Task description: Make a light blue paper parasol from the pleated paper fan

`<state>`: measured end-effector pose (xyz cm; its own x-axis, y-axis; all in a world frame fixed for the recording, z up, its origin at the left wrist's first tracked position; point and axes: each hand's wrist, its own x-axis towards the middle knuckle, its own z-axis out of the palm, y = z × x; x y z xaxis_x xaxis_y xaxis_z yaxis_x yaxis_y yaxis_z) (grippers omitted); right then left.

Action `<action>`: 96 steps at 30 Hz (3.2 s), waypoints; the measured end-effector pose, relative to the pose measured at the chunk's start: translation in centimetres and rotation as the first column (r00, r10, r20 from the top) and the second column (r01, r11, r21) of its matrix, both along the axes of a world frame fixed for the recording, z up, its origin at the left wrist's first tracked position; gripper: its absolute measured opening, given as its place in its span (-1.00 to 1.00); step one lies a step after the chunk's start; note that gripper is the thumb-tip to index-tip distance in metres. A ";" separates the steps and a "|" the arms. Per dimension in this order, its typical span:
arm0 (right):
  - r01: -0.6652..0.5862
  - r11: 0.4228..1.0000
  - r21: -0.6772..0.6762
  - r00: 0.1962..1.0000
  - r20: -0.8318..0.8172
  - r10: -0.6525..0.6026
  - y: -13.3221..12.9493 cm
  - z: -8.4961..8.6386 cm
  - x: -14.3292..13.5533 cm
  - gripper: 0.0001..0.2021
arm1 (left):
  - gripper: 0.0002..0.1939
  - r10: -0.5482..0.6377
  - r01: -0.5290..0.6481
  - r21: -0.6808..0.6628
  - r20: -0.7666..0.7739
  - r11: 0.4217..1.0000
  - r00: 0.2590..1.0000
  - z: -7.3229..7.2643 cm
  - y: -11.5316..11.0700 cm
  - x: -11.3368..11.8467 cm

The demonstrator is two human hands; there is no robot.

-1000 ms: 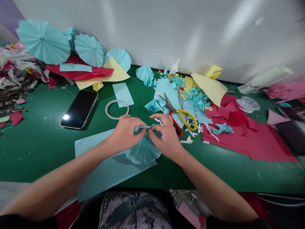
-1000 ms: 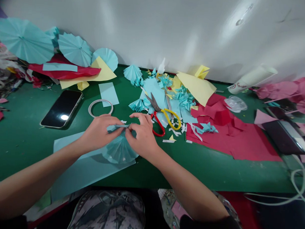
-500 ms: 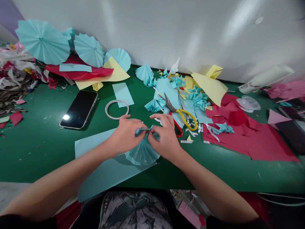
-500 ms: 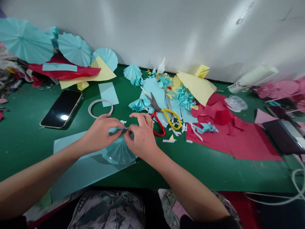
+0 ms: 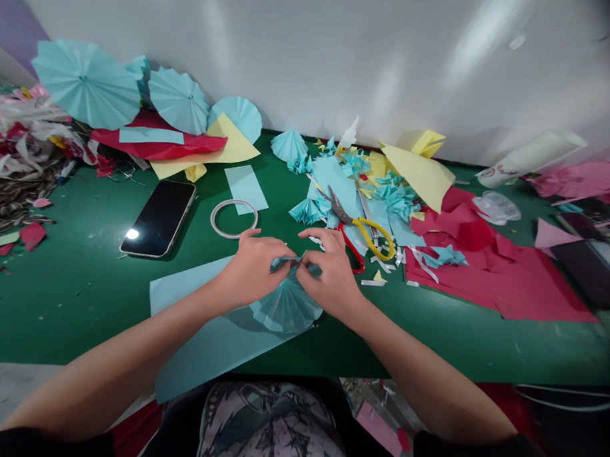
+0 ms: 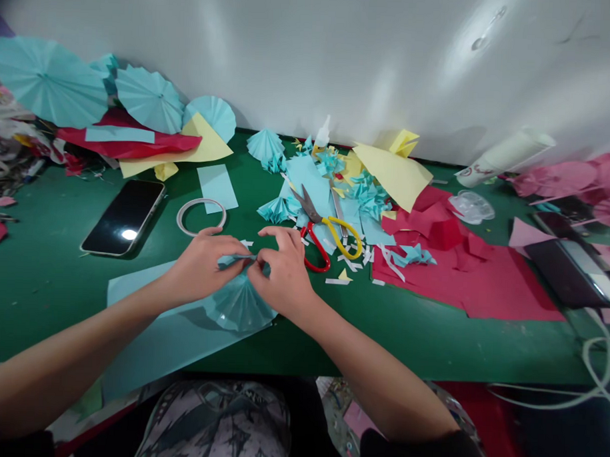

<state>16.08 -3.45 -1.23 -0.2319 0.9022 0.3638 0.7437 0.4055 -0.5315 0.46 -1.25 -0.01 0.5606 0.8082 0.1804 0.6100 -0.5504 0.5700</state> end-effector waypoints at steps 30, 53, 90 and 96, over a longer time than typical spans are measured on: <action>0.009 1.000 0.027 1.000 0.010 -0.009 0.1 0.1 0.2 -0.84 | -0.83 0.040 -0.041 0.031 0.034 0.999 0.999 0.0 0.2 -0.2; 0.011 0.997 0.070 1.000 0.013 -0.012 0.2 -0.1 0.3 -0.84 | -0.83 0.044 -0.046 0.039 0.050 0.998 0.998 0.0 0.2 -0.1; -0.007 0.999 0.036 0.999 0.034 0.006 0.1 -0.2 0.3 -0.78 | -0.83 0.047 -0.049 0.049 0.031 0.998 0.998 0.0 0.2 -0.2; -0.010 1.000 0.019 0.999 0.037 0.009 0.1 -0.2 0.1 -0.77 | -0.79 0.008 -0.005 0.087 -0.032 0.996 0.999 -0.2 0.1 -0.3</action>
<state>16.17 -3.38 -1.45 -0.2541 0.8930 0.3716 0.7590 0.4222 -0.4956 0.19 -1.15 -0.22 0.5624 0.7938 0.2317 0.6311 -0.5931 0.5000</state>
